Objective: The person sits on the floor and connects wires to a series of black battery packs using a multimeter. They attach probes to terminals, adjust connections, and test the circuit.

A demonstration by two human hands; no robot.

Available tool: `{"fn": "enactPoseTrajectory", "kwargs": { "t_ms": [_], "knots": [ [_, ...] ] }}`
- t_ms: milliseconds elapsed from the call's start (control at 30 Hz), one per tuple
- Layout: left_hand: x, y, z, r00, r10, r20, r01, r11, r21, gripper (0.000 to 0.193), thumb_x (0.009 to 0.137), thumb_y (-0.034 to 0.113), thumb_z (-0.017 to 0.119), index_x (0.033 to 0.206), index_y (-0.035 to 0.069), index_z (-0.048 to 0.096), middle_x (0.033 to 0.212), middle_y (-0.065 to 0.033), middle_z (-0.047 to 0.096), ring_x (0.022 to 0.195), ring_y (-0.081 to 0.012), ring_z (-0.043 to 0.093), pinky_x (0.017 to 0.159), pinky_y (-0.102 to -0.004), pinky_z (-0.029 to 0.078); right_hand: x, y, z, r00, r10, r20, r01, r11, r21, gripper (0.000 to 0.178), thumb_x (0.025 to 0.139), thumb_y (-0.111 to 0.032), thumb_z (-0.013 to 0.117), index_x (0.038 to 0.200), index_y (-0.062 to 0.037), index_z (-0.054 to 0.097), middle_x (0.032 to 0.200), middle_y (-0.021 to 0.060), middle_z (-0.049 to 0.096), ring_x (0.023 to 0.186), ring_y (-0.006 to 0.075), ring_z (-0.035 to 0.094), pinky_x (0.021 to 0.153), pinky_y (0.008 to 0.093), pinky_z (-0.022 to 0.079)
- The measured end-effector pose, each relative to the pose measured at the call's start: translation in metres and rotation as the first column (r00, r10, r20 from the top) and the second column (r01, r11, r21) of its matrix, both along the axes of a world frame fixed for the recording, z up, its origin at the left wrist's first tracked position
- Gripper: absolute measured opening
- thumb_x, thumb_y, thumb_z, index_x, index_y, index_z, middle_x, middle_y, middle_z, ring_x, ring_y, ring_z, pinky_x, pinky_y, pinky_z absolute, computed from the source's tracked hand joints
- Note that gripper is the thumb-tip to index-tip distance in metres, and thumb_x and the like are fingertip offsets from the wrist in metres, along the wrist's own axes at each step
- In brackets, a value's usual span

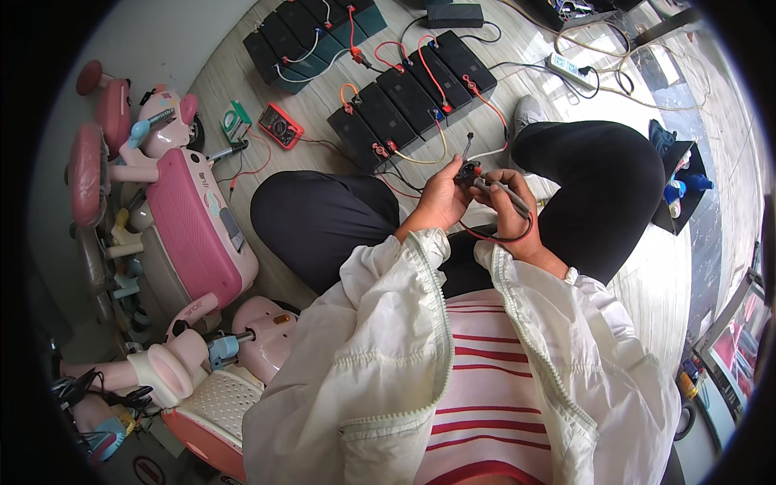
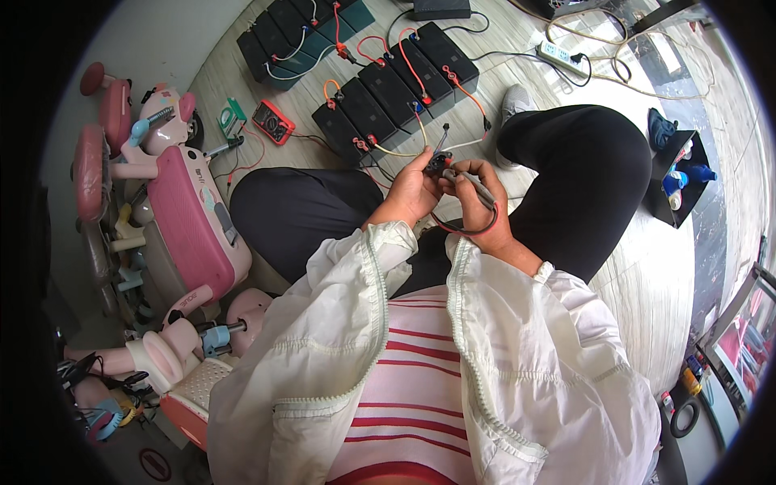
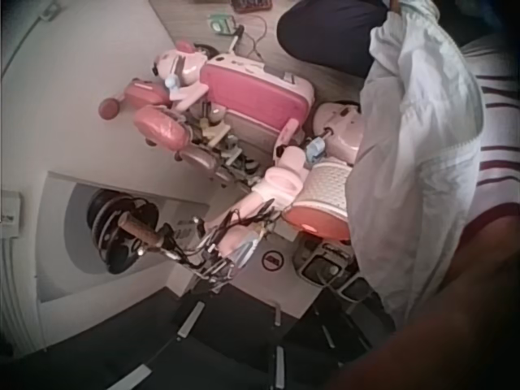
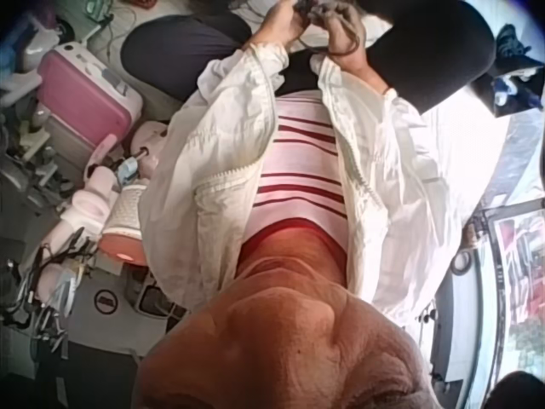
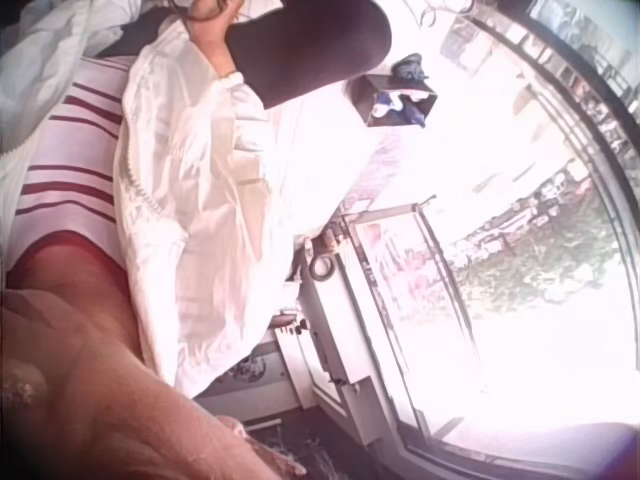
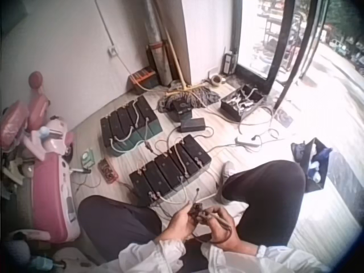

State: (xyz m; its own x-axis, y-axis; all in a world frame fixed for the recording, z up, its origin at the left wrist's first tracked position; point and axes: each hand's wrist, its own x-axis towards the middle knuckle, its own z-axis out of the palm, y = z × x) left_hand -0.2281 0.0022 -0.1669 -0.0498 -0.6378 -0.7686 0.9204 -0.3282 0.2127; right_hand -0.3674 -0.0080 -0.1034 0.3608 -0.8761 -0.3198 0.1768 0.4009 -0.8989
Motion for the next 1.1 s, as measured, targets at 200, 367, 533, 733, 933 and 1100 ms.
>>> {"fn": "enactPoseTrajectory", "kwargs": {
  "t_ms": [200,367,533,733,933,1100],
  "knots": [
    [0.005,0.004,-0.011,0.997,-0.032,-0.070,0.026,0.997,-0.077,0.022,0.098,0.029,0.053,0.099,0.008,0.057,0.087,-0.0076,0.063,0.077,-0.0189,0.060,0.071,-0.0316,0.049,0.000,0.000,-0.002,1.000,-0.001,-0.001,0.001,1.000,0.002,0.016,0.097,-0.008,0.048,0.108,0.0026,0.051,0.105,0.0124,0.060,0.091,0.0171,0.065,0.087,0.0314,0.053],
    [0.005,0.004,-0.014,0.996,-0.035,-0.080,0.029,0.996,-0.086,0.022,0.098,0.029,0.053,0.099,0.008,0.056,0.087,-0.0078,0.063,0.078,-0.0192,0.060,0.071,-0.0321,0.049,0.001,0.001,-0.001,1.000,-0.009,-0.005,0.009,1.000,0.006,0.016,0.097,-0.008,0.048,0.108,0.0029,0.052,0.104,0.0122,0.061,0.091,0.0172,0.065,0.088,0.0315,0.053],
    [0.005,0.005,-0.013,0.996,-0.022,-0.085,0.016,0.997,-0.073,0.023,0.098,0.029,0.053,0.100,0.007,0.056,0.087,-0.0079,0.063,0.078,-0.0197,0.060,0.074,-0.0327,0.049,0.001,0.001,-0.003,1.000,-0.004,0.001,0.004,1.000,-0.001,0.016,0.097,-0.008,0.048,0.108,0.0032,0.053,0.102,0.0122,0.061,0.091,0.0174,0.065,0.088,0.0315,0.053],
    [0.004,0.001,0.000,1.000,0.013,-0.011,-0.013,0.998,-0.066,0.025,0.098,0.030,0.052,0.098,0.005,0.057,0.088,-0.0075,0.063,0.081,-0.0192,0.061,0.077,-0.0322,0.049,-0.003,-0.004,-0.001,0.991,-0.068,0.119,0.046,0.983,0.179,0.021,0.096,-0.011,0.049,0.110,0.0049,0.053,0.108,0.0161,0.062,0.090,0.0204,0.066,0.088,0.0319,0.053],
    [0.006,0.002,-0.012,0.999,0.040,-0.025,-0.042,0.994,-0.099,0.026,0.097,0.031,0.053,0.097,0.006,0.056,0.089,-0.0068,0.063,0.084,-0.0192,0.061,0.077,-0.0327,0.049,-0.009,-0.009,-0.002,0.909,-0.108,0.402,-0.054,0.928,0.370,0.032,0.094,-0.016,0.051,0.118,0.0039,0.048,0.109,0.0183,0.061,0.099,0.0240,0.065,0.087,0.0319,0.054],
    [0.008,0.003,-0.007,1.000,0.015,-0.026,-0.018,0.996,-0.084,0.031,0.097,0.034,0.053,0.103,0.003,0.055,0.094,-0.0092,0.062,0.089,-0.0227,0.061,0.081,-0.0355,0.050,-0.011,-0.010,-0.005,0.844,-0.121,0.522,-0.147,0.885,0.443,0.030,0.094,-0.014,0.051,0.118,0.0024,0.048,0.111,0.0181,0.062,0.097,0.0244,0.066,0.088,0.0318,0.054]
  ]
}}
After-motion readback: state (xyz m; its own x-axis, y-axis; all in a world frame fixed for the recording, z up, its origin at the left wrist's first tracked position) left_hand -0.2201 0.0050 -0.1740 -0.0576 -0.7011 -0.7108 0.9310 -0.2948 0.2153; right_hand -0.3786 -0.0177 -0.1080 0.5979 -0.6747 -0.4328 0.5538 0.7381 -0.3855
